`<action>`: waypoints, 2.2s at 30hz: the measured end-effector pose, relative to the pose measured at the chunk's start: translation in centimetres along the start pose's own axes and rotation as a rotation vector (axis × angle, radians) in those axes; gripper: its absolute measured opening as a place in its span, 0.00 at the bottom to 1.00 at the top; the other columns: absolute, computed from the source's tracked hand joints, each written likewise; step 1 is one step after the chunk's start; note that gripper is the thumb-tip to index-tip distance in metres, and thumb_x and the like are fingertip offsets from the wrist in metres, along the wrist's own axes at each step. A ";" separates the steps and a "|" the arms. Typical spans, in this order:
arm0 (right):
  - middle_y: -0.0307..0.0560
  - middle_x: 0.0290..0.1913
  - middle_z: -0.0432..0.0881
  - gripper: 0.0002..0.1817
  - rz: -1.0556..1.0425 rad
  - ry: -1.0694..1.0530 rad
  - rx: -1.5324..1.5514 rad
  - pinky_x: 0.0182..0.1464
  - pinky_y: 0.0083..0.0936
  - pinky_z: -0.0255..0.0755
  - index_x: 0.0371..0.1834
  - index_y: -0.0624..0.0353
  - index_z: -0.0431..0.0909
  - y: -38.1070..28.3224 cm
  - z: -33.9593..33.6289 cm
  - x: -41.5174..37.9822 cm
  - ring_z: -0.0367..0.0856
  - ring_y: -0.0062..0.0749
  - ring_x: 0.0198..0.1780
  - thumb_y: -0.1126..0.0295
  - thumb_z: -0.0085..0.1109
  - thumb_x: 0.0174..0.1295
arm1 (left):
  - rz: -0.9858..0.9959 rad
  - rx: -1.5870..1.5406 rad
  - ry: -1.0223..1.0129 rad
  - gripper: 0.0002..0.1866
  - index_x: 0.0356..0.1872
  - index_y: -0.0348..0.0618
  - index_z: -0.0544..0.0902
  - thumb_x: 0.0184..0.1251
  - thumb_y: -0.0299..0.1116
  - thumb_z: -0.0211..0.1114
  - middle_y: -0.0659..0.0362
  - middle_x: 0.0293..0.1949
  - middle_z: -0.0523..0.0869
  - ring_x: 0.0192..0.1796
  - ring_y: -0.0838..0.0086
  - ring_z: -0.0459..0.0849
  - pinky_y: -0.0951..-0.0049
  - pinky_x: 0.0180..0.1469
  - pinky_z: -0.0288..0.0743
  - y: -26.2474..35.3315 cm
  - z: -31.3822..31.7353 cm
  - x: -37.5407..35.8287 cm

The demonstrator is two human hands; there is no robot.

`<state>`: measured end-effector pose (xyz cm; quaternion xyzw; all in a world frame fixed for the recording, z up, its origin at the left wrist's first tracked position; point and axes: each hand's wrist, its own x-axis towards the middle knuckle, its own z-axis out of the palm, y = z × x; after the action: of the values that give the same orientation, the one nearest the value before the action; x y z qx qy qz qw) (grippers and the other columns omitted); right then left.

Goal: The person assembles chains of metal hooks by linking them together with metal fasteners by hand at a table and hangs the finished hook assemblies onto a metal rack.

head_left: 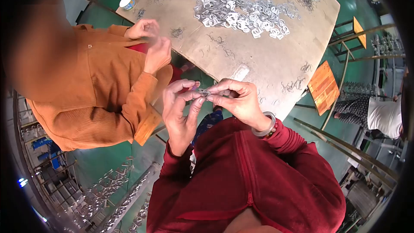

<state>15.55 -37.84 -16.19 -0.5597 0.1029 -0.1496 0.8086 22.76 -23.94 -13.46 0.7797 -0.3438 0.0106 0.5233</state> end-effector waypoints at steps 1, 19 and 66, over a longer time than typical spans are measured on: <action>0.45 0.35 0.83 0.07 -0.039 -0.006 -0.016 0.34 0.16 0.77 0.36 0.66 0.82 0.3 0.1 0.2 0.81 0.20 0.35 0.84 0.62 0.54 | -0.001 0.045 0.018 0.06 0.32 0.37 0.79 0.55 0.23 0.67 0.53 0.44 0.78 0.47 0.65 0.77 0.69 0.48 0.72 0.0 0.0 -0.1; 0.46 0.37 0.83 0.09 -0.187 -0.210 -0.227 0.42 0.24 0.75 0.36 0.61 0.84 2.8 1.4 1.7 0.82 0.29 0.35 0.82 0.64 0.51 | -0.104 0.063 0.204 0.05 0.32 0.38 0.76 0.60 0.26 0.63 0.53 0.42 0.79 0.45 0.62 0.77 0.66 0.48 0.69 -1.9 0.0 -2.3; 0.42 0.32 0.82 0.15 0.099 0.170 -0.159 0.27 0.11 0.71 0.44 0.64 0.82 1.9 -3.7 -4.8 0.77 0.15 0.28 0.86 0.60 0.52 | -0.032 -0.026 -0.060 0.06 0.32 0.39 0.79 0.53 0.20 0.65 0.56 0.34 0.84 0.39 0.64 0.81 0.68 0.47 0.70 -3.4 6.4 -7.5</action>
<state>10.07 -38.71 -19.32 -0.6016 0.2102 -0.1479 0.7563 16.67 -24.53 -21.94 0.7782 -0.3470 -0.0253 0.5229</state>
